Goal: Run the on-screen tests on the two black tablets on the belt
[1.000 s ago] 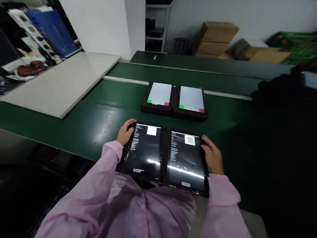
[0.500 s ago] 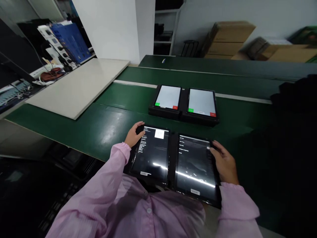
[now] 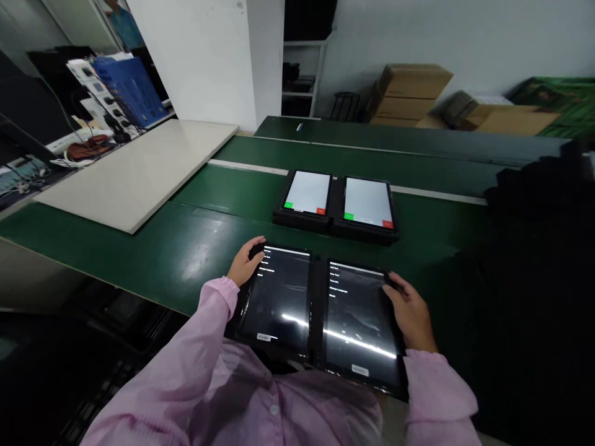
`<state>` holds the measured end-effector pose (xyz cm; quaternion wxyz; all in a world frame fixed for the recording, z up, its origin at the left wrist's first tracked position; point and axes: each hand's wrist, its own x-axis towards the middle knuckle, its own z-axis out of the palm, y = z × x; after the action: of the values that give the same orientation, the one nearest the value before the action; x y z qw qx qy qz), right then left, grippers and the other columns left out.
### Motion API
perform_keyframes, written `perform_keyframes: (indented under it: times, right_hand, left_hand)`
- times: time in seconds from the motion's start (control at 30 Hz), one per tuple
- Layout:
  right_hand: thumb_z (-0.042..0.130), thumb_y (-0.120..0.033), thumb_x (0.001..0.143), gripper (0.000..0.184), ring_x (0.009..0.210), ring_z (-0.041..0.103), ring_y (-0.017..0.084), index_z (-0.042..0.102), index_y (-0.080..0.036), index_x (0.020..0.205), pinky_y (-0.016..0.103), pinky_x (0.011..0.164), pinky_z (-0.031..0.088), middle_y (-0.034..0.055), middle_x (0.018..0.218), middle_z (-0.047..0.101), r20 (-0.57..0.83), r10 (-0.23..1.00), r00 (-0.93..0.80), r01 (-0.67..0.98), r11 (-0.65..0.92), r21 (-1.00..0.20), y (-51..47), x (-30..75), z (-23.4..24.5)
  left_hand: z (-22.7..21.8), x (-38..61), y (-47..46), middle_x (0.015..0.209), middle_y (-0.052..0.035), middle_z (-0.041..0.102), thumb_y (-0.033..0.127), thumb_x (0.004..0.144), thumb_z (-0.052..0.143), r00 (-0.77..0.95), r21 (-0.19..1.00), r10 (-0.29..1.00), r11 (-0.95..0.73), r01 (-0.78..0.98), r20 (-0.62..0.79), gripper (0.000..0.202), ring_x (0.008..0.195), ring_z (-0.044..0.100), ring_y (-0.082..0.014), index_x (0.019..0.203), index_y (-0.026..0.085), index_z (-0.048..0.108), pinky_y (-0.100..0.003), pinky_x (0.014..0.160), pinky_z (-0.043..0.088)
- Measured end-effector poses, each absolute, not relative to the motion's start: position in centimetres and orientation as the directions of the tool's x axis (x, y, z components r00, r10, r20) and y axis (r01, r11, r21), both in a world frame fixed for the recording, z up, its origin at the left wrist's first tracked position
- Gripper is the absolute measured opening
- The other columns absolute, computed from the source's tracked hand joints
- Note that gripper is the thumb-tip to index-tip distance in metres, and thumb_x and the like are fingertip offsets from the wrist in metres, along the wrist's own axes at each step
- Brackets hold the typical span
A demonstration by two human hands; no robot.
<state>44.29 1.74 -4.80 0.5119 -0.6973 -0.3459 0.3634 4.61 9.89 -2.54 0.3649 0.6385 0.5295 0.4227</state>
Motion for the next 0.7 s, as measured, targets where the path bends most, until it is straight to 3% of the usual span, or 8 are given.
perform_keyframes:
  times: [0.33,0.7]
  right_hand:
    - [0.073,-0.057,0.064,0.062,0.105,0.06,0.029,0.061,-0.018,0.11,0.047,0.1,0.045,0.0109,0.111,0.065,-0.072,0.868,0.492,0.195,-0.191,-0.962,3.6,44.1,-5.4]
    - [0.068,-0.055,0.074,0.06,0.117,0.057,0.028,0.059,-0.018,0.121,0.046,0.108,0.041,0.0118,0.126,0.062,-0.056,0.897,0.439,0.17,-0.144,-0.975,3.2,44.2,-5.4]
  left_hand:
    - [-2.1,4.3,10.8,0.132,-0.0092,0.062,0.043,0.084,0.06,0.075,0.881,0.983,-0.182,0.436,0.167,0.054,0.125,0.055,-0.025,0.133,0.018,0.054,-0.047,0.116,0.035]
    - [-2.5,4.0,11.4,0.133,-0.0105,0.062,0.045,0.088,0.053,0.044,0.924,0.988,-0.154,0.35,0.148,0.05,0.127,0.055,-0.0255,0.129,0.017,0.055,-0.047,0.117,0.035]
